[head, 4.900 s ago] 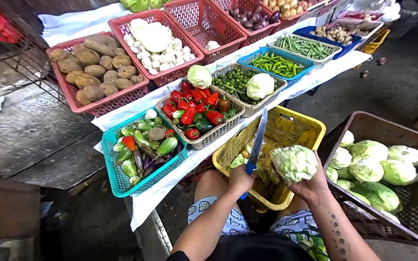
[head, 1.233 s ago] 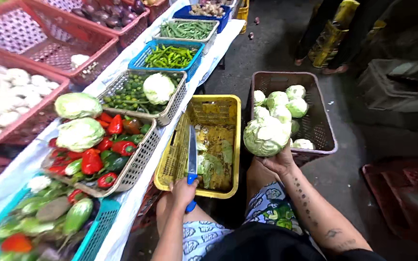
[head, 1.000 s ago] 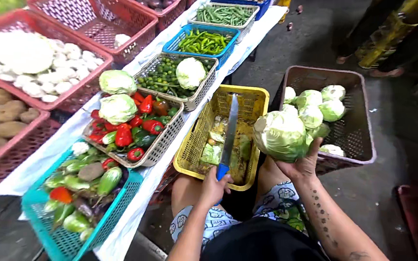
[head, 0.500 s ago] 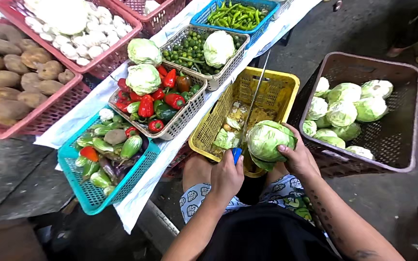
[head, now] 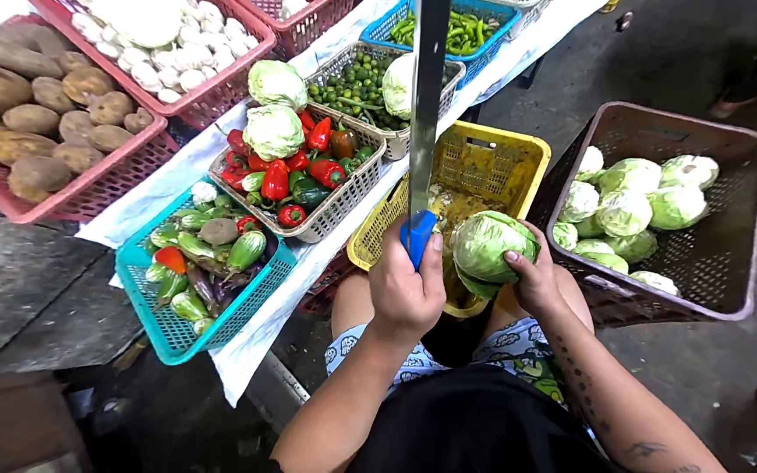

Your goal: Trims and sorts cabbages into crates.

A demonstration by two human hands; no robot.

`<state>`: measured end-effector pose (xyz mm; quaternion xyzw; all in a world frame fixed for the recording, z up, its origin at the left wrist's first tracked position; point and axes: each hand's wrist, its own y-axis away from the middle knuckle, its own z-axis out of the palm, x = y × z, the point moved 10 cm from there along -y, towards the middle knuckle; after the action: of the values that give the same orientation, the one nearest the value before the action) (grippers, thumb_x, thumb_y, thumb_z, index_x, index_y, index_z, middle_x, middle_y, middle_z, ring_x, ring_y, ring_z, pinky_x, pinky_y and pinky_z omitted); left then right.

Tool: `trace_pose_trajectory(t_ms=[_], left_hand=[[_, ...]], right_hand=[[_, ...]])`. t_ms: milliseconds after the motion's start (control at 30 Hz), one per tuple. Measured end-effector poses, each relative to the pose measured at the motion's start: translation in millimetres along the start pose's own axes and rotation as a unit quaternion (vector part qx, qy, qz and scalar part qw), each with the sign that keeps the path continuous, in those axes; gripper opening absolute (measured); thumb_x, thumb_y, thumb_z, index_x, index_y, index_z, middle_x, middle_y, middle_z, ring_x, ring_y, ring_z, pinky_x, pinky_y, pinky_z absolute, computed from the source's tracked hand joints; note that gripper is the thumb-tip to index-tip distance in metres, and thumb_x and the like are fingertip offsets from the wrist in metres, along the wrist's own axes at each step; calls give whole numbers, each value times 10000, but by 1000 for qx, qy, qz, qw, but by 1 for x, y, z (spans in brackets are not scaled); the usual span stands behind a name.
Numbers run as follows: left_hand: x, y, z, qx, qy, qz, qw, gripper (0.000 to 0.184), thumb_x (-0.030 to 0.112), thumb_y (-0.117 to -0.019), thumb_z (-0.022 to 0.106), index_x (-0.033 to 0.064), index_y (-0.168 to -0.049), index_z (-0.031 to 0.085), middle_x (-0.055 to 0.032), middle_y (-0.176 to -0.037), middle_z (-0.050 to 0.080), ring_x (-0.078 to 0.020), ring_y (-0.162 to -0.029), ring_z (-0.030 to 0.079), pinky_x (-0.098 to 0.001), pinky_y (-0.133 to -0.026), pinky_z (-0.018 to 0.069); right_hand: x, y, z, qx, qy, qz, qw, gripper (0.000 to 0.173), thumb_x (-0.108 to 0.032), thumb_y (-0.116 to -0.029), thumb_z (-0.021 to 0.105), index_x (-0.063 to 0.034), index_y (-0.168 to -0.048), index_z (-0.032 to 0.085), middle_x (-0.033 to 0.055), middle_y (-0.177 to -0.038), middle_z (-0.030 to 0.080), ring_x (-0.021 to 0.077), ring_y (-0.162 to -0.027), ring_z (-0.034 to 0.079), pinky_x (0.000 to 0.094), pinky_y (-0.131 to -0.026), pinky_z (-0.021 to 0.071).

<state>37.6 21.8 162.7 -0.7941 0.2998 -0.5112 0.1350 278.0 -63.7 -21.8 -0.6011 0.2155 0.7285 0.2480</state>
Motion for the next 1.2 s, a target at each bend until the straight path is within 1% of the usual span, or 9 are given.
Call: trace_pose_trajectory(t_ms=[67, 200, 300, 433, 567, 633, 767, 1100, 1200], left_hand=[[-58, 38, 47, -160, -115, -103, 975, 417, 325, -1068, 510, -28, -1286, 551, -129, -857, 690, -243, -729, 696, -444, -689, 610], [-137, 105, 97, -491, -198, -283, 800, 470, 419, -1085, 440, 57, -1364, 551, -201, -1146, 693, -367, -1087, 687, -591, -927, 539], [-94, 71, 74, -449, -189, -266, 832, 463, 423, -1089, 446, 54, -1341, 570, -183, -1093, 699, -338, -1052, 691, -558, -922, 546], [-20, 1, 16, -199, -119, -139, 963, 347, 380, -1059, 527, 68, -1184, 612, -54, -767, 652, -194, -692, 663, -412, -647, 572], [14, -13, -8, -22, -1, -10, 1000, 359, 317, -1063, 534, 23, -1270, 553, -10, -764, 630, -92, -581, 604, -302, -513, 562], [-26, 14, 29, -101, -71, -66, 990, 387, 311, -1056, 534, -2, -1281, 558, -77, -804, 677, -183, -655, 670, -390, -601, 598], [-127, 91, 99, -468, -209, -280, 812, 498, 437, -1090, 418, 87, -1433, 503, -183, -1177, 697, -359, -1111, 687, -580, -937, 545], [-10, -4, -5, -18, -9, -57, 998, 352, 314, -1058, 539, 36, -1273, 553, -11, -758, 626, -99, -582, 602, -307, -524, 558], [-81, 52, 64, -275, -169, -199, 925, 420, 381, -1074, 486, 39, -1309, 548, -148, -941, 718, -302, -861, 728, -509, -780, 596]], right_hand=[[-7, 0, 2, 9, 15, -2, 1000, 1007, -544, -700, 851, -171, -1517, 397, 87, -1347, 601, 192, -1167, 640, 413, -945, 587], [-16, -9, -2, 20, 50, -3, 999, 1038, -563, -686, 839, -151, -1522, 385, 107, -1373, 579, 194, -1188, 629, 413, -959, 580], [-10, -1, -10, 31, -28, 6, 999, 1097, -618, -684, 840, -134, -1529, 336, 104, -1326, 606, 219, -1141, 649, 452, -929, 588], [-25, -10, -11, 29, -42, -20, 999, 1099, -620, -680, 852, -155, -1531, 337, 100, -1327, 606, 228, -1148, 648, 459, -930, 590], [-27, -13, -6, 19, -22, -19, 999, 1059, -589, -698, 847, -169, -1529, 341, 79, -1322, 606, 205, -1145, 645, 440, -922, 590], [-28, -12, -1, 20, -18, -18, 999, 1027, -564, -713, 848, -166, -1523, 357, 79, -1313, 611, 201, -1132, 650, 434, -915, 594], [-20, -13, 0, 25, 73, 11, 997, 957, -491, -731, 828, -197, -1527, 386, 94, -1394, 565, 197, -1196, 624, 427, -952, 581], [-4, -11, 2, 21, -20, 6, 1000, 1040, -579, -718, 840, -148, -1526, 346, 95, -1322, 613, 217, -1151, 649, 449, -945, 585], [-13, -11, 9, 10, -9, -7, 1000, 1005, -553, -741, 835, -152, -1528, 356, 100, -1342, 604, 222, -1163, 644, 452, -952, 583]])
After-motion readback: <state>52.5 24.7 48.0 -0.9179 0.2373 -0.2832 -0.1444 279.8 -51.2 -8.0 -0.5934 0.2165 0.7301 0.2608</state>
